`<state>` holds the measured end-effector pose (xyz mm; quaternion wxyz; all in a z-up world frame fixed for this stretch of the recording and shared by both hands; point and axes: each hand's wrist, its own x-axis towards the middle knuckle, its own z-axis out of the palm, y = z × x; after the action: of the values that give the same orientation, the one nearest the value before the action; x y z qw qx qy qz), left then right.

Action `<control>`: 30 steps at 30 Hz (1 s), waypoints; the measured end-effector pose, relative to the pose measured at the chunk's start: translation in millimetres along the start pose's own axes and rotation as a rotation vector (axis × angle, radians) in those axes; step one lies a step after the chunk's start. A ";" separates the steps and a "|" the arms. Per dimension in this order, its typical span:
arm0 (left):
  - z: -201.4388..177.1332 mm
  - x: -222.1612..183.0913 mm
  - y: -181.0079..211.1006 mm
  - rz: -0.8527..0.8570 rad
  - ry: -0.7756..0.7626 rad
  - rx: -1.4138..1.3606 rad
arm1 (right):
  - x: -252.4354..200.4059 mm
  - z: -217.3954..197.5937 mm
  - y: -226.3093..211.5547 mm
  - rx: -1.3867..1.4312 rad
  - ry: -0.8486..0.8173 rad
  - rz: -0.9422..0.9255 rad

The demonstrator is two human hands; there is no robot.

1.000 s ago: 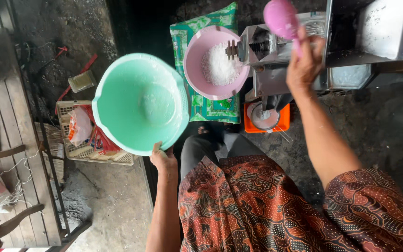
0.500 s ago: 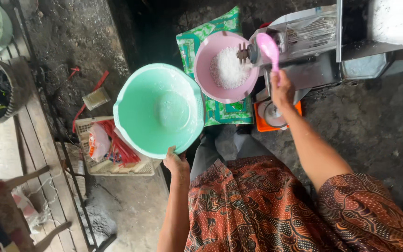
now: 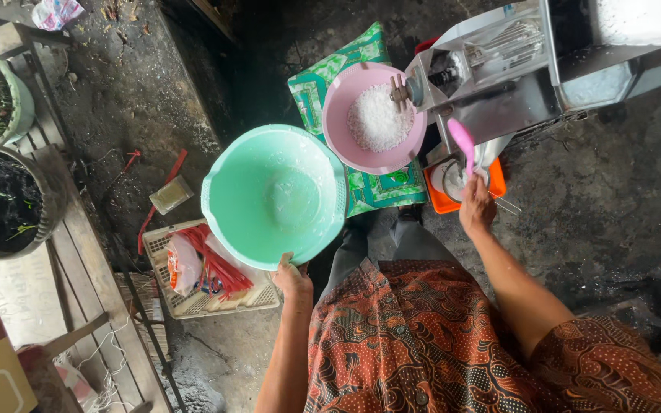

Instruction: The person scoops coconut meat from a bowl into a grinding machine, uses a pink spoon to press the meat into the grinder, and pours water into the machine to wash through the processed contents.

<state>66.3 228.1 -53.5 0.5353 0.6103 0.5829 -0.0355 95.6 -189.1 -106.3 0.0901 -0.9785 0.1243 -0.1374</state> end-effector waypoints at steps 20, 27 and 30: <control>-15.4 69.3 -142.3 0.453 0.004 0.830 | 17.9 222.8 -81.7 1.132 -0.207 0.715; 12.1 38.6 -42.6 -0.276 0.303 -0.336 | 48.1 282.6 -118.7 1.237 -0.033 0.996; 15.3 47.6 -37.1 -0.240 0.298 -0.342 | 68.6 316.7 -117.7 1.261 0.183 1.051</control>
<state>62.5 240.1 -114.5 0.5311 0.4356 0.7211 0.0906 277.5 -50.4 -364.2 0.6646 -0.5433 0.4723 -0.2004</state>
